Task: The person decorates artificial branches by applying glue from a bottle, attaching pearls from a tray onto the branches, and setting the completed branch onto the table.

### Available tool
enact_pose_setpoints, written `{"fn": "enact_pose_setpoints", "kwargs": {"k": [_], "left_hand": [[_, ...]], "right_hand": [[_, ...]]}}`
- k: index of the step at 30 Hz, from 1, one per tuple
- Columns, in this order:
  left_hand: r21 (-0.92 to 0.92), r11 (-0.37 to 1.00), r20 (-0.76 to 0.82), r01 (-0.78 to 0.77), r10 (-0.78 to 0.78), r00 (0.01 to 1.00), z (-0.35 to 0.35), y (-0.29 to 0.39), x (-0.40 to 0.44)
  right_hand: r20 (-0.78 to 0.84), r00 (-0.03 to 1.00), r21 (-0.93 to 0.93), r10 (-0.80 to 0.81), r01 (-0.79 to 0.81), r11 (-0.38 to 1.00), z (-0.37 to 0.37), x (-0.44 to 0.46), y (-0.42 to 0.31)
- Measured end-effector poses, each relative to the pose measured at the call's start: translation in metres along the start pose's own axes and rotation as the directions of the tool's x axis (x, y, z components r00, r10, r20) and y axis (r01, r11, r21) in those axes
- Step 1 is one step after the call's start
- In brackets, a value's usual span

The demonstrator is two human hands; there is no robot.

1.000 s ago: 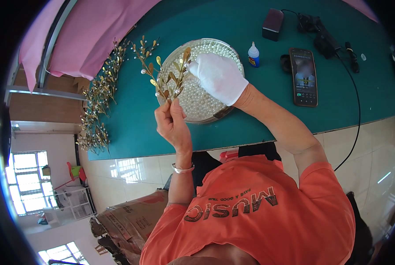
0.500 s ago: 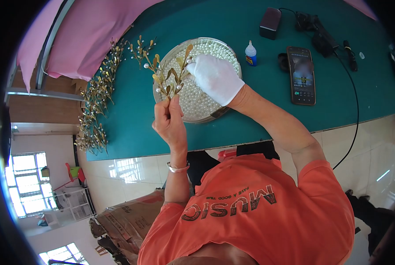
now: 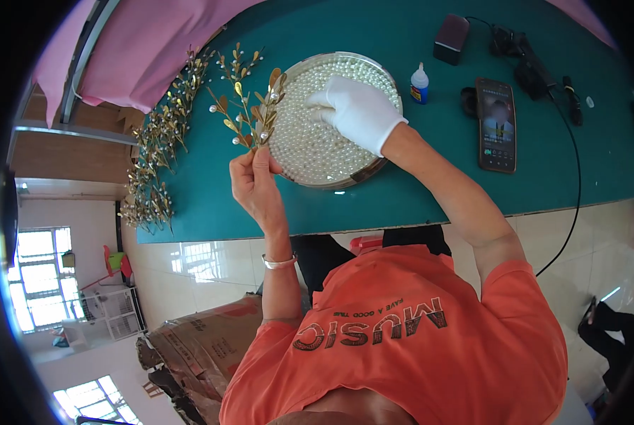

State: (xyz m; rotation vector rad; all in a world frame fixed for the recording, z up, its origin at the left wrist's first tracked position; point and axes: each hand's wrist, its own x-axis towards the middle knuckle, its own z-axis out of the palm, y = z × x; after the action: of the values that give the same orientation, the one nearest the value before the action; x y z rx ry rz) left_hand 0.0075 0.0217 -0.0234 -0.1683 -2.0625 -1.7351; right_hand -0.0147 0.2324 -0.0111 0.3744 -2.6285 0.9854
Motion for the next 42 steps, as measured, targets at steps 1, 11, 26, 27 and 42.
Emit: {"fn": "enact_pose_setpoints", "kwargs": {"k": [1, 11, 26, 27, 42], "left_hand": [[-0.028, 0.999, 0.008, 0.017, -0.017, 1.000, -0.001, 0.000, -0.001], [-0.272, 0.928, 0.157, 0.254, -0.218, 0.963, -0.007, 0.011, -0.012], [-0.503, 0.710, 0.358, 0.492, -0.347, 0.867, -0.006, 0.003, -0.014], [-0.500, 0.712, 0.361, 0.493, -0.347, 0.866, -0.006, 0.002, -0.014], [-0.494, 0.722, 0.372, 0.485, -0.329, 0.868, -0.007, 0.004, -0.012]], "right_hand": [[-0.028, 0.999, 0.194, 0.024, -0.018, 0.981, -0.006, 0.003, -0.009], [-0.300, 0.953, 0.399, -0.031, 0.155, 0.904, 0.003, -0.004, -0.041], [-0.350, 0.905, -0.084, -0.242, 0.227, 0.970, -0.010, 0.002, -0.072], [-0.358, 0.898, -0.114, -0.255, 0.229, 0.967, -0.009, 0.002, -0.072], [-0.466, 0.813, -0.146, -0.350, 0.319, 0.936, -0.021, 0.002, -0.071]]}}
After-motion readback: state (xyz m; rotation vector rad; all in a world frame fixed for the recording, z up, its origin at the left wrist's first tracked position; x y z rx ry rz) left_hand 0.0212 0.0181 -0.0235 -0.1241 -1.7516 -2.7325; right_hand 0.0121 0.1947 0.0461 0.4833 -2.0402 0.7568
